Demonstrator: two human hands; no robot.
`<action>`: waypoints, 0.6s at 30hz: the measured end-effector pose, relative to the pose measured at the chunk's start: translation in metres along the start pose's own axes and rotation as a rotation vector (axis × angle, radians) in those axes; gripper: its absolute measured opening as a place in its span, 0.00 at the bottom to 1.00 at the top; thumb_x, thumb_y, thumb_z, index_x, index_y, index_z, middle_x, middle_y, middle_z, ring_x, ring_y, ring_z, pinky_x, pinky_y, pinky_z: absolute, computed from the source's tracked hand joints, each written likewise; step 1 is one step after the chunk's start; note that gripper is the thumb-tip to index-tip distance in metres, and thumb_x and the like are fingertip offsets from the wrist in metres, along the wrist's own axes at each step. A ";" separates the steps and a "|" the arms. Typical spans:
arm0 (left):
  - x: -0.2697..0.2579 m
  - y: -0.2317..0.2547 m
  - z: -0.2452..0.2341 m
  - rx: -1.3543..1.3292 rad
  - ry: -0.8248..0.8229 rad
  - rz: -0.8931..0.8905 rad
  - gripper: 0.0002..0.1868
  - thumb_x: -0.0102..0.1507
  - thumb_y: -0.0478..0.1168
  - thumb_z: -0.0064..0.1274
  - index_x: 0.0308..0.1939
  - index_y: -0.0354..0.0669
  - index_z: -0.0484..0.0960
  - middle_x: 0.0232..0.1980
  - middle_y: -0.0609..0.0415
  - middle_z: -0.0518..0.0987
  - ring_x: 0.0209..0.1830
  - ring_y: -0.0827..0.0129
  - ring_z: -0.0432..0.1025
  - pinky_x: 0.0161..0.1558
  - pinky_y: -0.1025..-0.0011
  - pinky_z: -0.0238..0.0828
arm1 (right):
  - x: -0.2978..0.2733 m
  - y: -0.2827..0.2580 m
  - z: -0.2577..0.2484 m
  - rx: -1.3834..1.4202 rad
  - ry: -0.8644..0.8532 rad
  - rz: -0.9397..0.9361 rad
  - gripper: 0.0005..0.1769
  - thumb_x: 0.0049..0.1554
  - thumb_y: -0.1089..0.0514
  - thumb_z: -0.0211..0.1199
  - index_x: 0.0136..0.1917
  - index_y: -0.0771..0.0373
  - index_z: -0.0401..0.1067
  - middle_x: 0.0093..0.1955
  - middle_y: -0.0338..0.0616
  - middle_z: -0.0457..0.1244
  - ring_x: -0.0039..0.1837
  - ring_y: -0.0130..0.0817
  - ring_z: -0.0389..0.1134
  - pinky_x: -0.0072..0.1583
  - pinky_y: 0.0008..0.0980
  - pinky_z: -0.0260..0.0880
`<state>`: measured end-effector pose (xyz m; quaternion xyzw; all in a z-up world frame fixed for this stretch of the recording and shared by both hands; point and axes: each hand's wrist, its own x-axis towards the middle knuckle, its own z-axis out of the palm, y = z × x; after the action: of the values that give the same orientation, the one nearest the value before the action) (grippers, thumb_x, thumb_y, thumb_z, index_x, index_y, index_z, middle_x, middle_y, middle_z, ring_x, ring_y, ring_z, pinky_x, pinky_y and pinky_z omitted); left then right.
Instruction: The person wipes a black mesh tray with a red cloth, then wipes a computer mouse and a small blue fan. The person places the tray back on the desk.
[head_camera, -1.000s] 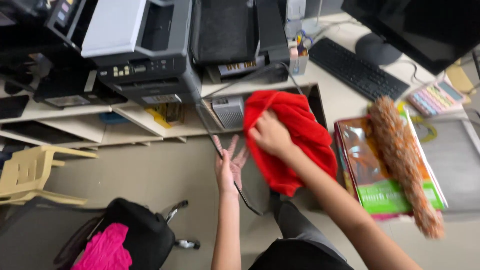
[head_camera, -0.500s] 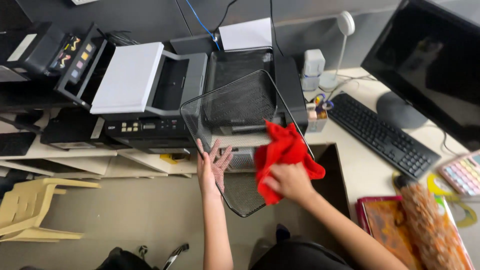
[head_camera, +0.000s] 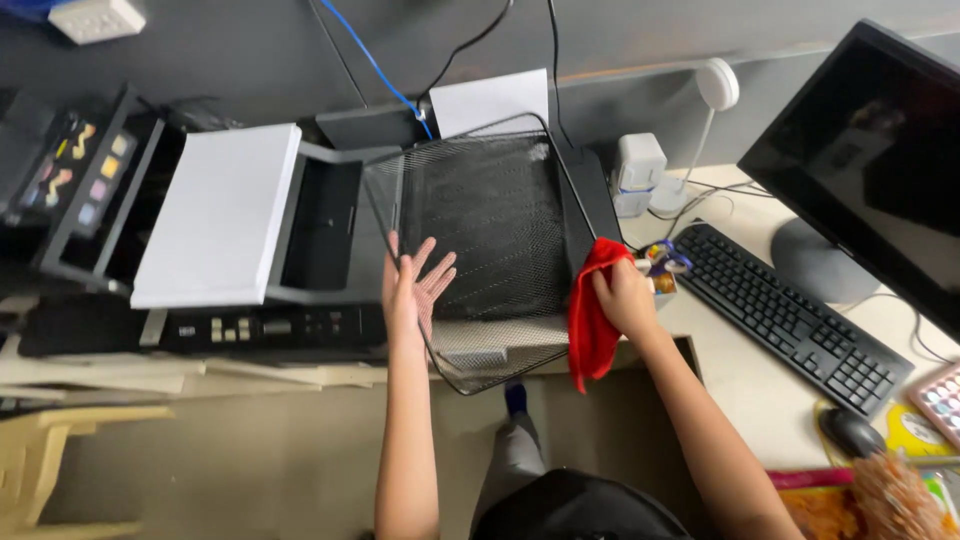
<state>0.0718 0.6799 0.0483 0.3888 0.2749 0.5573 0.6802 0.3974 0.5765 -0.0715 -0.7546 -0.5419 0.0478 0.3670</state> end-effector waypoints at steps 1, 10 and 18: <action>0.023 -0.014 -0.016 0.002 -0.006 -0.005 0.40 0.71 0.52 0.42 0.83 0.53 0.41 0.74 0.33 0.66 0.64 0.37 0.73 0.62 0.49 0.73 | 0.006 0.000 0.006 0.000 0.004 0.007 0.16 0.59 0.52 0.62 0.50 0.68 0.69 0.48 0.63 0.68 0.51 0.64 0.69 0.53 0.56 0.68; 0.179 -0.093 -0.106 0.580 0.034 0.066 0.28 0.70 0.36 0.46 0.74 0.31 0.63 0.64 0.36 0.78 0.53 0.58 0.81 0.48 0.64 0.85 | 0.052 -0.020 0.038 -0.289 -0.055 0.112 0.18 0.63 0.47 0.55 0.41 0.64 0.69 0.35 0.61 0.67 0.39 0.63 0.70 0.44 0.58 0.70; 0.186 -0.054 -0.084 1.680 -0.189 0.323 0.28 0.68 0.35 0.52 0.71 0.28 0.67 0.59 0.42 0.71 0.60 0.51 0.64 0.60 0.62 0.71 | 0.052 -0.039 0.040 -0.486 -0.157 0.103 0.19 0.61 0.43 0.57 0.40 0.60 0.70 0.33 0.53 0.68 0.36 0.55 0.71 0.40 0.51 0.72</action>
<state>0.0757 0.8753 -0.0319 0.8423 0.4798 0.2245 0.0993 0.3692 0.6465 -0.0602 -0.8413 -0.5250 -0.0068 0.1289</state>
